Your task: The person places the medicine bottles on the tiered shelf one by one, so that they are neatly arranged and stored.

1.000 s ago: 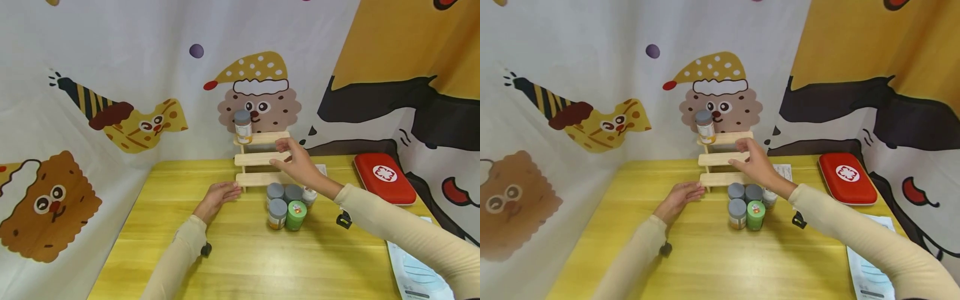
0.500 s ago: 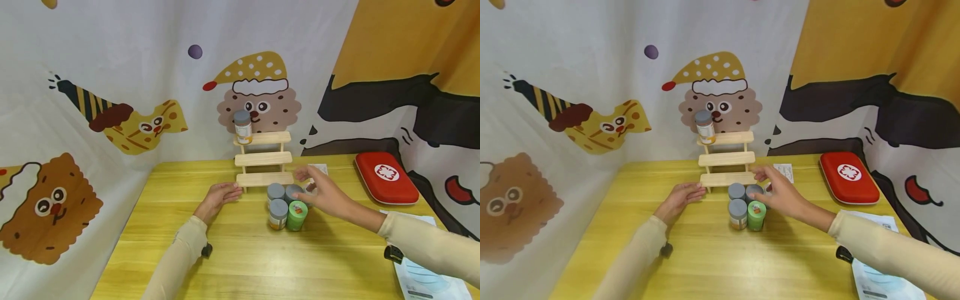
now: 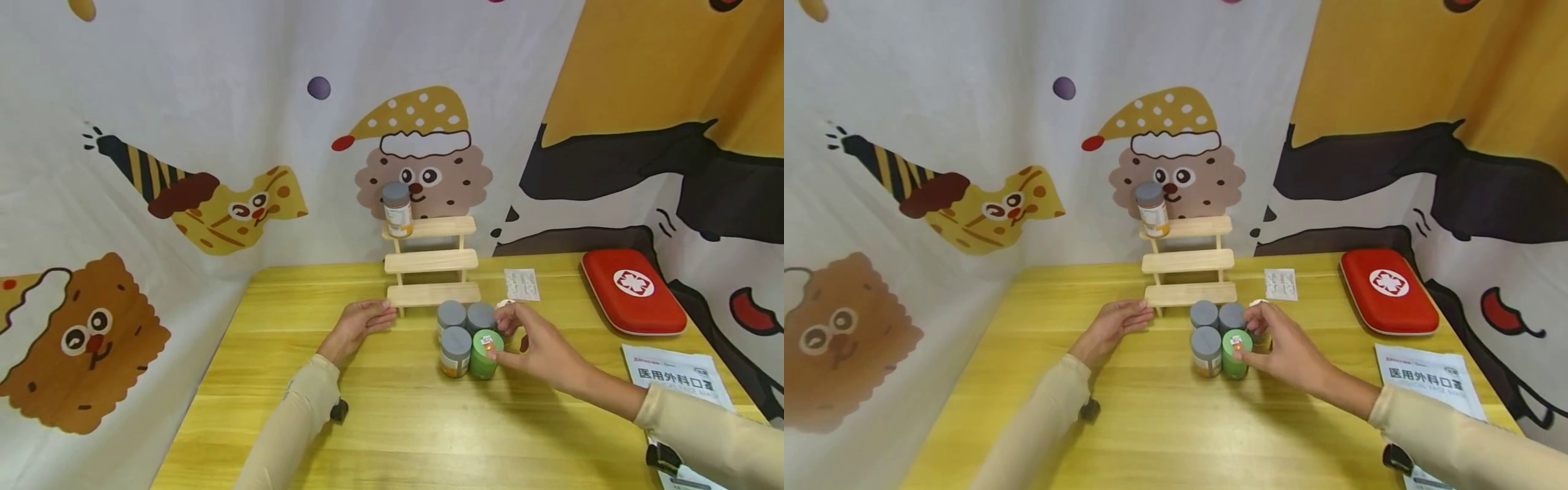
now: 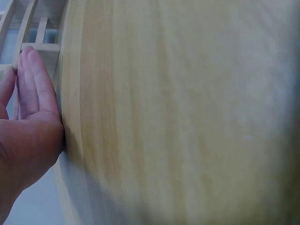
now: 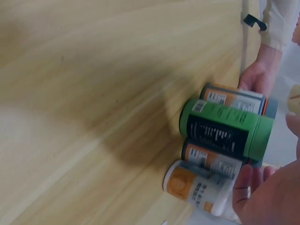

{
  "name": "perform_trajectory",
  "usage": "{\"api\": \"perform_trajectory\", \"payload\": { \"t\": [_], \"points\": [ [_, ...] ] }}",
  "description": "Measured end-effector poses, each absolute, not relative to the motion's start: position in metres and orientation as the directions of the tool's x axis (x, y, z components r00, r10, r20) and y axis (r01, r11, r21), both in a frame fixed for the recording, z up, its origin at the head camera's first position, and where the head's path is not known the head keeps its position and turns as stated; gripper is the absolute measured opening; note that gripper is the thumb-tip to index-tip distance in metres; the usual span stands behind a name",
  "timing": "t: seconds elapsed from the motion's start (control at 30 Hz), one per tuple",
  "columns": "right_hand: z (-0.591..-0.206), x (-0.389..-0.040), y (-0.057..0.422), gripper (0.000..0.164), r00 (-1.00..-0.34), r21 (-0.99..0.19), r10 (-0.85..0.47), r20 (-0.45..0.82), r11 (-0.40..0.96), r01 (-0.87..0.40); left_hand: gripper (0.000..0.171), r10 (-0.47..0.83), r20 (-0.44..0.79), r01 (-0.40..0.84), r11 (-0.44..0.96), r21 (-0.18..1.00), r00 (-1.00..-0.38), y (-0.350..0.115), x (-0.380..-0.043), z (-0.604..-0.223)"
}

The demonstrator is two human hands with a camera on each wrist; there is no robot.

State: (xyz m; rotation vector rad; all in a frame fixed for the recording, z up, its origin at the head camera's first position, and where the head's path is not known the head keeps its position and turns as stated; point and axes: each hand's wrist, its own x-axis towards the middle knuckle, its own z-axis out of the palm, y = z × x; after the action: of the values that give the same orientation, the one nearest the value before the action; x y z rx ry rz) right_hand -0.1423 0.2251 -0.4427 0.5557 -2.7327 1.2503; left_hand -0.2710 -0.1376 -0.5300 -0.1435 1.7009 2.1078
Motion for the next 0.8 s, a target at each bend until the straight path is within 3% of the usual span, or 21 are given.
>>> {"api": "perform_trajectory", "payload": {
  "t": [0.43, 0.8],
  "points": [
    [-0.453, -0.130, 0.221, 0.060, -0.912, -0.578, -0.282, 0.297, 0.707, -0.407, 0.035, 0.265, -0.320, -0.366, -0.147, 0.919, -0.910, -0.136, -0.269, -0.527],
    [-0.461, -0.129, 0.216, 0.058, -0.892, -0.561, -0.277, 0.357, 0.700, -0.442, 0.029, 0.246, -0.317, -0.360, -0.153, 0.920, -0.916, -0.136, -0.269, -0.531]
  ]
}}
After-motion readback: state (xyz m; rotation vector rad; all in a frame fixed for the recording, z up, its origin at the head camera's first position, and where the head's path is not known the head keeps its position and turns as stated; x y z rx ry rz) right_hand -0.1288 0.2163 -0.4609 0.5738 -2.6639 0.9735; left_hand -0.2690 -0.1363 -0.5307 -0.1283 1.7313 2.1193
